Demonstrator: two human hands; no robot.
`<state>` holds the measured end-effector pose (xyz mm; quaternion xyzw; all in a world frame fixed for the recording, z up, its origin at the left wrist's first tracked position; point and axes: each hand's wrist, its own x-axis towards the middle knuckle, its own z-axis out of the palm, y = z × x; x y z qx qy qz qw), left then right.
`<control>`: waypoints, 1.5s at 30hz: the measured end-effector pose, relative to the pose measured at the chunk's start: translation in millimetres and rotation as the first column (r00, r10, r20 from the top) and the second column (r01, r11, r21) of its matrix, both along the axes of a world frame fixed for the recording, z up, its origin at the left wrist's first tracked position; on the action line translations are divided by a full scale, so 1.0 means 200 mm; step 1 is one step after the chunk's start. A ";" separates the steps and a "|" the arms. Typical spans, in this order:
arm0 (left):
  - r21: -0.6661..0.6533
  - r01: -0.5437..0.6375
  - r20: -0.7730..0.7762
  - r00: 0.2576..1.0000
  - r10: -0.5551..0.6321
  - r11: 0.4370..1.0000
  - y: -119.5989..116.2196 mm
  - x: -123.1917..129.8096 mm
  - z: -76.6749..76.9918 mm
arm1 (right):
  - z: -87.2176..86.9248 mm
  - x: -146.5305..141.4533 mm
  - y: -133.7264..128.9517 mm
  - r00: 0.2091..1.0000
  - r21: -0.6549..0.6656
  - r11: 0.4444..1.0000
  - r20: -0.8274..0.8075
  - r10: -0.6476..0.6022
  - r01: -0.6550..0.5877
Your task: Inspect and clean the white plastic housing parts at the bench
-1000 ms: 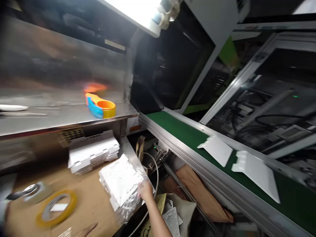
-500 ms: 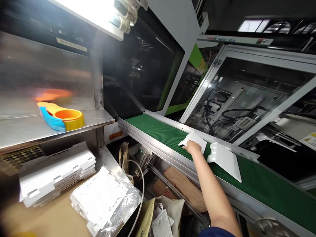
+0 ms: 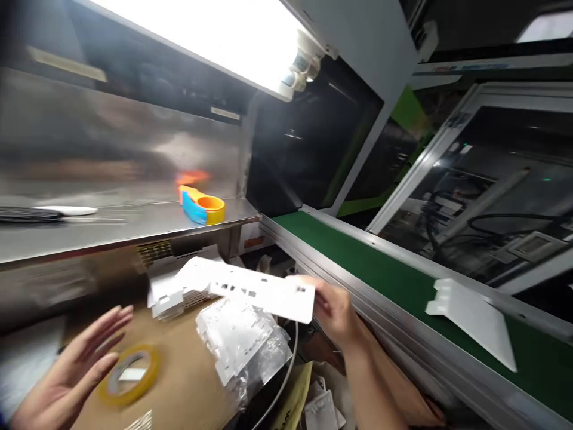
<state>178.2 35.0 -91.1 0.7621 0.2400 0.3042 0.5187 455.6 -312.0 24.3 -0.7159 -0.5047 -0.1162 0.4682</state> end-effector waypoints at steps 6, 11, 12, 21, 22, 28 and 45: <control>-0.172 -0.097 0.275 0.951 0.143 0.980 -0.02 -0.30 0.34 | -0.24 -0.46 0.61 0.827 0.233 0.838 -0.172 0.535 -0.494; -0.179 -0.321 0.276 0.891 0.360 0.930 -0.02 -0.66 0.37 | -0.32 -0.71 0.87 0.817 0.251 0.821 -0.152 0.556 -0.512; -0.165 -0.365 0.277 0.875 0.398 0.916 -0.03 -0.72 0.38 | -0.32 -0.75 0.90 0.828 0.228 0.830 -0.133 0.545 -0.509; -0.036 -0.518 0.342 0.797 0.497 0.855 -0.11 -0.99 0.45 | -0.36 -0.92 1.04 0.794 0.171 0.802 -0.127 0.594 -0.573; -0.024 -0.515 0.344 0.801 0.491 0.857 -0.10 -1.00 0.44 | -0.36 -0.93 1.05 0.795 0.164 0.806 -0.140 0.590 -0.569; 0.007 -0.539 0.320 0.799 0.509 0.842 -0.09 -1.02 0.43 | -0.43 -0.98 1.07 0.802 0.154 0.835 -0.230 0.551 -0.529; -0.073 -0.364 0.483 0.802 0.352 0.929 -0.10 -0.97 0.39 | -0.51 -0.94 1.07 0.799 0.340 0.785 -0.136 0.586 -0.518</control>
